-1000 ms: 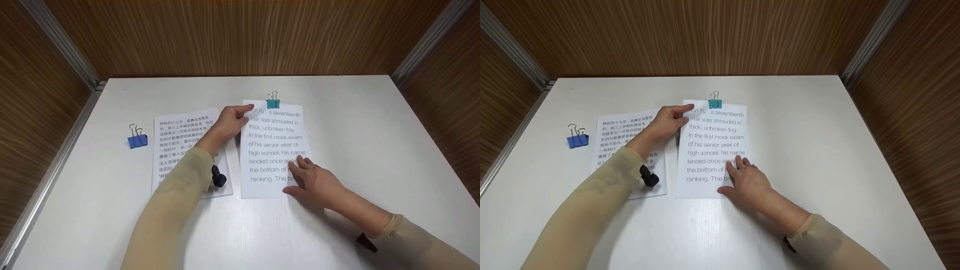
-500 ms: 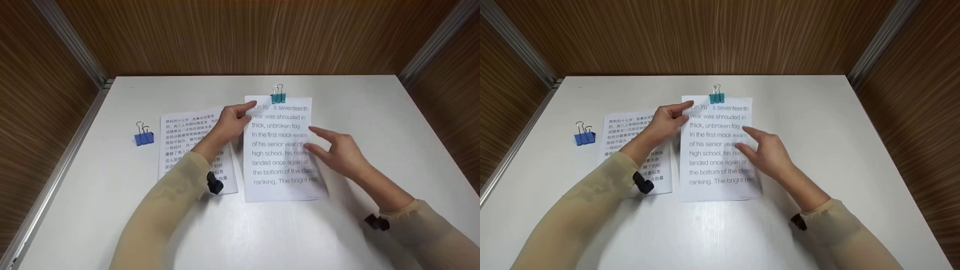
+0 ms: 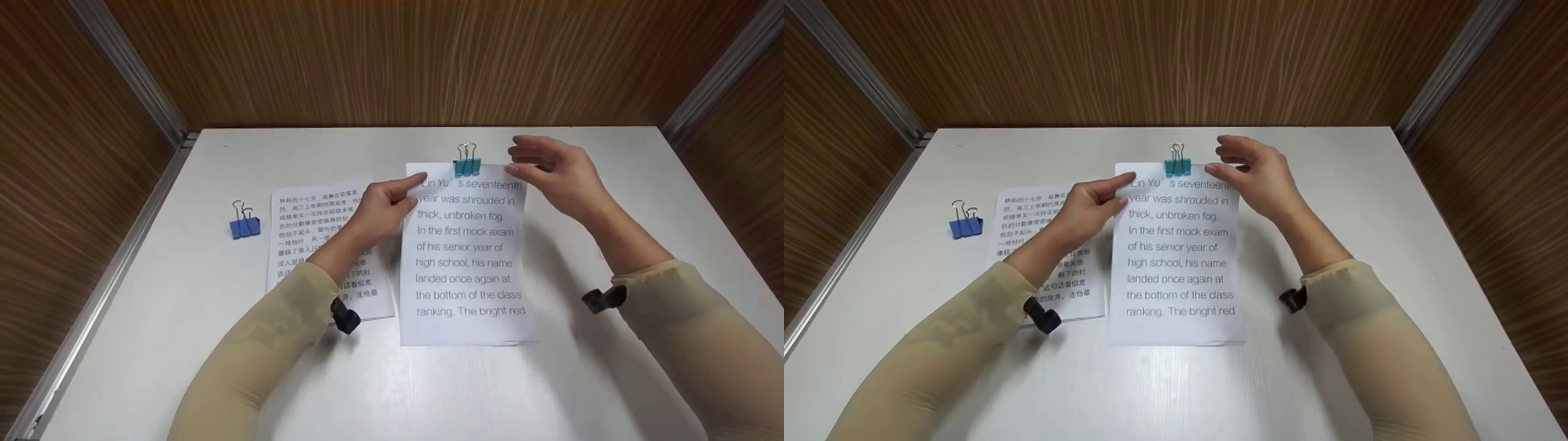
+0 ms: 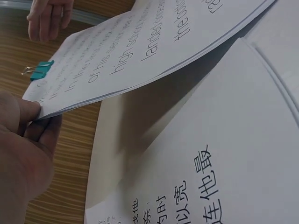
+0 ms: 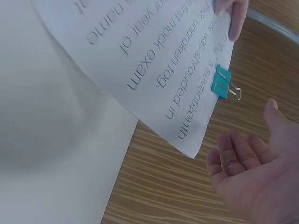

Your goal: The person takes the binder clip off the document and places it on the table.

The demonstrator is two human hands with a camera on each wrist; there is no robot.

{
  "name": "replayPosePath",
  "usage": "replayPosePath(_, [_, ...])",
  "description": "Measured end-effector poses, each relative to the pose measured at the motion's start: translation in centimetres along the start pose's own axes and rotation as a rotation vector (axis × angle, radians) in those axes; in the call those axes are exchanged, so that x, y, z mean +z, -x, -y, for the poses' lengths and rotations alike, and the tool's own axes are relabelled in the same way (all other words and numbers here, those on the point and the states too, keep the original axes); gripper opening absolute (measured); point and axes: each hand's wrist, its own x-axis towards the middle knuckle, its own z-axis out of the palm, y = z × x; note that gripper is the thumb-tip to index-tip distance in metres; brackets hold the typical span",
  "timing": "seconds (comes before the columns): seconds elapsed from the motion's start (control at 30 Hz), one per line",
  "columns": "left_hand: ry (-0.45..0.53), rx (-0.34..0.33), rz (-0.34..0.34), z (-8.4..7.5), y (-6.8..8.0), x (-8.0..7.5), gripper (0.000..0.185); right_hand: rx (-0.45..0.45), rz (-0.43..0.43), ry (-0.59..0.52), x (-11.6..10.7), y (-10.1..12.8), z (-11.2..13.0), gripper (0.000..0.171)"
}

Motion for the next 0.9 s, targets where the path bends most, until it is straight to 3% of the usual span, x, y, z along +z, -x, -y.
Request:
replayPosePath(0.43, [-0.013,0.023,0.039,0.2,1.4,0.1,0.047,-0.007,0.140,-0.175,0.7,-3.2,0.7,0.055])
replayPosePath(0.9, [0.003,0.001,0.044,0.0,2.0,0.3,0.048,0.025,0.290,-0.148,1.3,-4.2,1.2,0.059])
